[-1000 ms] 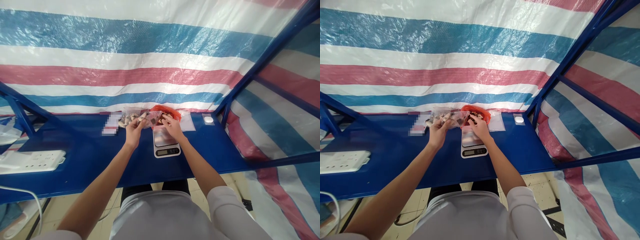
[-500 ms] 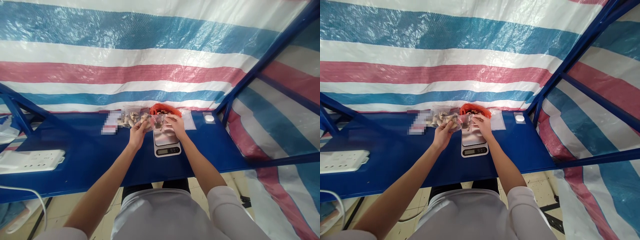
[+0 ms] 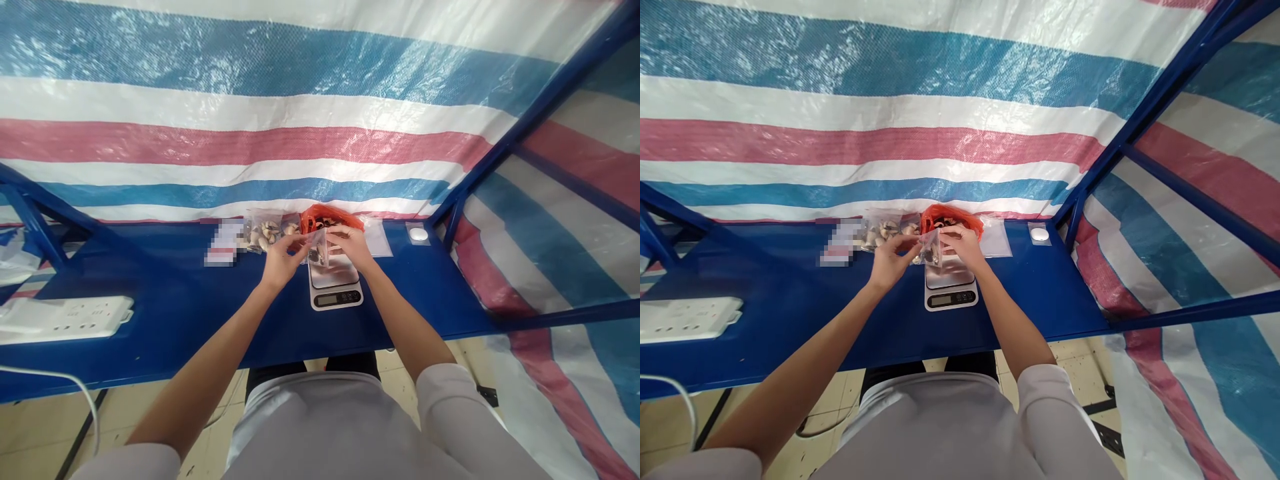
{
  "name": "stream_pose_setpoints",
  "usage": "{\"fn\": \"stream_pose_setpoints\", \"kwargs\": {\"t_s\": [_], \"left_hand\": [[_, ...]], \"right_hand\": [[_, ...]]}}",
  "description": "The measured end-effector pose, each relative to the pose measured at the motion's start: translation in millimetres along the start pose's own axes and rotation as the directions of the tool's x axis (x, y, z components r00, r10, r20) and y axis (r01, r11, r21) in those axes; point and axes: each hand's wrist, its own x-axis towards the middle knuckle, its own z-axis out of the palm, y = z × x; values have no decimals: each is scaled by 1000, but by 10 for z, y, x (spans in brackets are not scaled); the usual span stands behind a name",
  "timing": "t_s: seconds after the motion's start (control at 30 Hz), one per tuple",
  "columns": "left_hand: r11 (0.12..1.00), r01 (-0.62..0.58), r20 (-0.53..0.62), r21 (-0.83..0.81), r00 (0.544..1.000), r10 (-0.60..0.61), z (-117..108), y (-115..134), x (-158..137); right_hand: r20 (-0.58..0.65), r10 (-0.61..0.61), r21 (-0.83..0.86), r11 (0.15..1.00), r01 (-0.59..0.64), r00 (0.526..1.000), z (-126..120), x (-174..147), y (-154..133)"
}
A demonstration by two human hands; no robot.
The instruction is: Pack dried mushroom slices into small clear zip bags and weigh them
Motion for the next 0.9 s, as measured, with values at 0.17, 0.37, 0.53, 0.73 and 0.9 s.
{"fn": "stream_pose_setpoints", "kwargs": {"t_s": [0.17,0.37,0.53,0.73,0.9], "left_hand": [[996,81,158,-27,985,-75,183,32,61],[981,185,227,-66,960,-165,219,45,148],[959,261,263,-113,938,-225,225,19,199],[963,264,292,-54,926,-238,214,-48,241],[983,174,279,64,942,-184,201,-15,274]], "right_hand": [[12,29,-3,1000,-29,1000,47,3,-50],[57,29,2,1000,-29,998,32,31,-17],[81,55,19,998,-57,995,12,80,22],[70,60,12,998,-61,996,1,98,10],[46,53,-31,998,-52,998,-6,105,24]]}}
